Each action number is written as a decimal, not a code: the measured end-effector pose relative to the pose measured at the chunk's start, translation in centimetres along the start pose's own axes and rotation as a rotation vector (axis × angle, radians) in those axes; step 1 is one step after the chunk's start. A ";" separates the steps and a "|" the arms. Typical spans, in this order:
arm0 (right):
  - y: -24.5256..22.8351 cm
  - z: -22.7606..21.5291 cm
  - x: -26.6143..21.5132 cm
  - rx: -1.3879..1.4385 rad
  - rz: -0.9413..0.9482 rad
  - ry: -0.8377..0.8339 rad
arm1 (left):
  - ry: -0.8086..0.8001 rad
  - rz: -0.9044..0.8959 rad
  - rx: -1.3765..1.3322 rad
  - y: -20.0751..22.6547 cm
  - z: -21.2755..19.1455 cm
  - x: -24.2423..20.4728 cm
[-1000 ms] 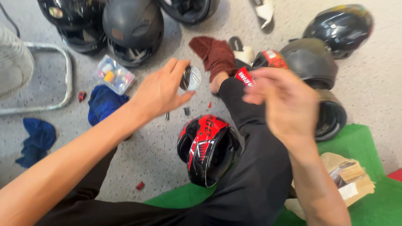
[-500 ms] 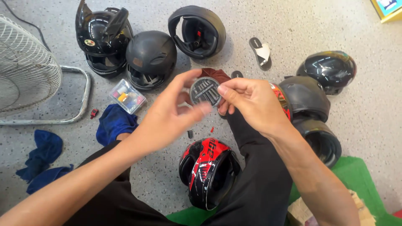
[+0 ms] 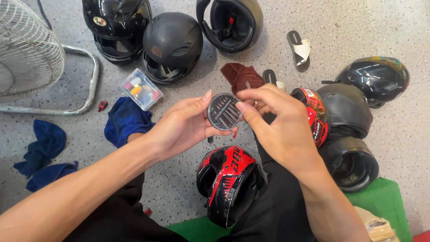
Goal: Repairing the strap or padding of a motorcycle helmet using a needle and thread.
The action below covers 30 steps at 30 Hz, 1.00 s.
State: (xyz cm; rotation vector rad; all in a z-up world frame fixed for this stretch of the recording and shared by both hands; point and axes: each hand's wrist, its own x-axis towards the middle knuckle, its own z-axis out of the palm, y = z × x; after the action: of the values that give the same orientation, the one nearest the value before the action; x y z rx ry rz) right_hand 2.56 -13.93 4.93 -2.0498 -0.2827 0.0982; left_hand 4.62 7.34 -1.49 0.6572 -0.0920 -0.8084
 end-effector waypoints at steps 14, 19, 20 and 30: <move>-2.0 0.8 -1.0 -0.289 -0.301 0.014 | 0.040 0.042 -0.072 -1.4 0.5 -0.7; -1.9 0.9 -1.0 -0.281 -0.306 0.013 | 0.026 0.079 -0.092 -1.8 1.1 -0.7; -1.9 0.9 -1.1 -0.293 -0.299 0.035 | -0.003 0.076 -0.136 -2.0 1.2 -0.5; -1.6 -0.4 -1.1 -0.330 -0.398 0.187 | 0.157 0.131 -0.297 -2.4 5.6 1.8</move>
State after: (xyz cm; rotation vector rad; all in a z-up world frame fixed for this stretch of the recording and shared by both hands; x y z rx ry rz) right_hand 1.31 -13.86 6.45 -2.2649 -0.6158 -0.4070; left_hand 2.54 1.94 1.29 0.4269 0.1251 -0.6260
